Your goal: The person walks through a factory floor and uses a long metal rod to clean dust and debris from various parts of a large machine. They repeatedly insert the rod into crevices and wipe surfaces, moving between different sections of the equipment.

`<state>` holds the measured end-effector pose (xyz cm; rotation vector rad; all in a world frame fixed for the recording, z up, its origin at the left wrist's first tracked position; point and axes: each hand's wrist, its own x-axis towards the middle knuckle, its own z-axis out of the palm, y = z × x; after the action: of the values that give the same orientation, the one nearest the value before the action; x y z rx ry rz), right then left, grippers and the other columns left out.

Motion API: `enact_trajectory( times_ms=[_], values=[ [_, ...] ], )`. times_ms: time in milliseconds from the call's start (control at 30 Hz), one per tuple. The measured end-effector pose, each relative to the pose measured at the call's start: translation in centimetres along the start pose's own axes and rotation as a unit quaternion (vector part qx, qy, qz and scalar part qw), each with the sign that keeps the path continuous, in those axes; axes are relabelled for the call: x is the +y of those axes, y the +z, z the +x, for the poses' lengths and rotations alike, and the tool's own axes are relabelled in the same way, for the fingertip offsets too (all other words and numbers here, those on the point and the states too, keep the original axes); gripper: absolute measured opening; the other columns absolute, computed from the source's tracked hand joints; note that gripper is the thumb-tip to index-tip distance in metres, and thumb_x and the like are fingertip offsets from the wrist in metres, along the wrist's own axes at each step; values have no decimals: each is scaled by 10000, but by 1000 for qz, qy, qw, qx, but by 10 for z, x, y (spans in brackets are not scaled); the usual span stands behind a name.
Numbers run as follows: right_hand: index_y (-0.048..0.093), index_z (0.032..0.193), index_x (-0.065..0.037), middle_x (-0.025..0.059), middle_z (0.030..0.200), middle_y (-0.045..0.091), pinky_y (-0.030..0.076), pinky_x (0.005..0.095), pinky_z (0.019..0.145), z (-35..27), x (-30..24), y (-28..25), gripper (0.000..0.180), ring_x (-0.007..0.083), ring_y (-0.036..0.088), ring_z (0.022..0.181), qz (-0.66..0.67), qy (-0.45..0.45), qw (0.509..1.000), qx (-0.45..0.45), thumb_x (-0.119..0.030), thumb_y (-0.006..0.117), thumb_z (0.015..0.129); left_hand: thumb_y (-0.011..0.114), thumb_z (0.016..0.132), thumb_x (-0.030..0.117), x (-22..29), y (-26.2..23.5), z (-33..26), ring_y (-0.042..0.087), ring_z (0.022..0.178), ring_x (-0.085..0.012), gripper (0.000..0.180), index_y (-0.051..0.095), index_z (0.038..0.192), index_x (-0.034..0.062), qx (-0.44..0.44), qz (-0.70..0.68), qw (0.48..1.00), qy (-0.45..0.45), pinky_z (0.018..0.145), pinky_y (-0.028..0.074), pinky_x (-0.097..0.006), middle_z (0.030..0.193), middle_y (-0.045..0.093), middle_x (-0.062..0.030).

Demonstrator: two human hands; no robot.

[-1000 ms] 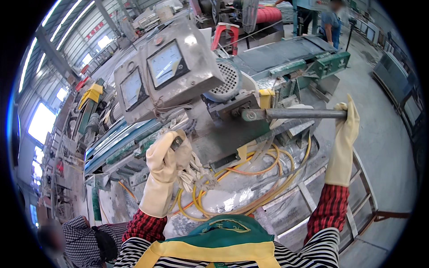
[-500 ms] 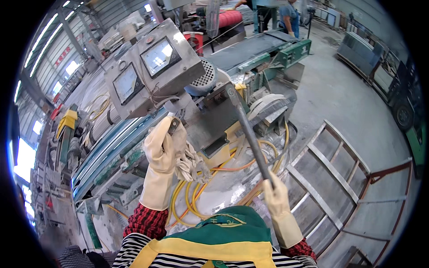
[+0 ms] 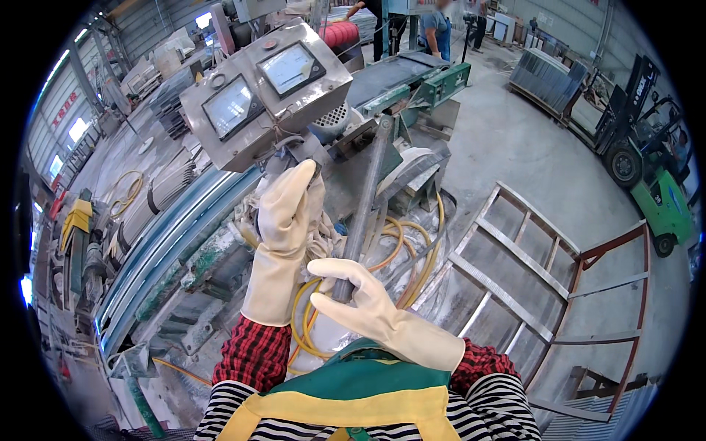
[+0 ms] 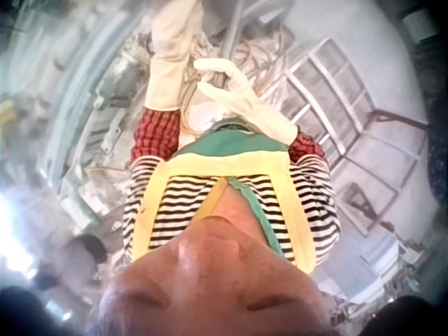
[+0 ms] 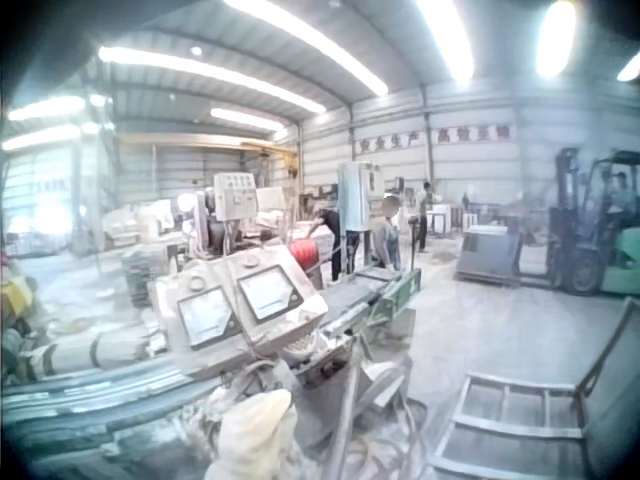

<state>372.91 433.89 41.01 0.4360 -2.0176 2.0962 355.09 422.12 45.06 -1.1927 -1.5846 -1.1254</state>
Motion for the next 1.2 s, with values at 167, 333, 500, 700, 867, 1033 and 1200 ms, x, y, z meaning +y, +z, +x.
enact_trajectory(
  times_ms=[167, 333, 500, 700, 867, 1033, 1200],
  values=[
    [605, 1263, -53, 36, 1085, 590, 525, 266, 837, -2, -12, 2, 363, 116, 604, 953, -32, 2, 999, 30, -18, 680, 909, 721, 751, -95, -5, 1, -5, 696, 925, -384, 414, 665, 1151, -6, 9, -7, 1000, -7, 831, 565, -394, 1039, 703, -205],
    [691, 1124, -36, 67, 978, 653, 564, 276, 722, -35, 3, -24, 208, 131, 652, 814, 97, 199, 954, 204, 6, 575, 957, 711, 766, -91, -5, -3, -4, 692, 921, -389, 389, 664, 1144, -10, -11, 10, 1000, -2, 827, 561, -399, 1032, 700, -209],
    [469, 1459, -104, 125, 819, 683, 423, 182, 443, -55, 40, -137, 553, 76, 532, 514, 181, 118, 916, 337, -4, 601, 931, 697, 775, -81, -4, 1, -6, 683, 878, -383, 375, 659, 1143, -14, -8, -26, 999, -35, 788, 556, -398, 999, 697, -204],
    [661, 1159, -52, 39, 905, 662, 501, 157, 465, 27, 56, -284, 234, 99, 584, 600, 273, 71, 807, 519, -142, 671, 944, 673, 824, -87, -2, -6, -2, 688, 827, -351, 324, 646, 1146, -57, -10, 15, 1000, -7, 762, 545, -367, 949, 691, -206],
    [596, 953, -15, 79, 810, 643, 582, 306, 666, 150, 58, -411, 140, 192, 654, 692, 231, 50, 818, 524, -141, 652, 934, 714, 795, -47, -3, -6, -2, 696, 862, -387, 324, 660, 1112, -9, 21, 60, 998, 4, 781, 575, -421, 958, 703, -192],
    [530, 825, -37, 77, 799, 604, 582, 288, 623, 265, 33, -518, 149, 186, 630, 653, 328, 0, 813, 481, -101, 591, 945, 714, 777, -44, -3, 11, 2, 690, 843, -393, 344, 643, 1112, -20, 34, 58, 998, -4, 787, 577, -427, 942, 699, -197],
    [606, 890, -17, 54, 790, 667, 599, 231, 592, 384, -15, -520, 113, 172, 657, 635, 227, -7, 900, 372, -117, 622, 939, 720, 745, -29, -1, 6, 1, 685, 822, -386, 370, 634, 1105, -21, 40, 74, 996, -17, 786, 575, -439, 929, 697, -191]
  ],
)
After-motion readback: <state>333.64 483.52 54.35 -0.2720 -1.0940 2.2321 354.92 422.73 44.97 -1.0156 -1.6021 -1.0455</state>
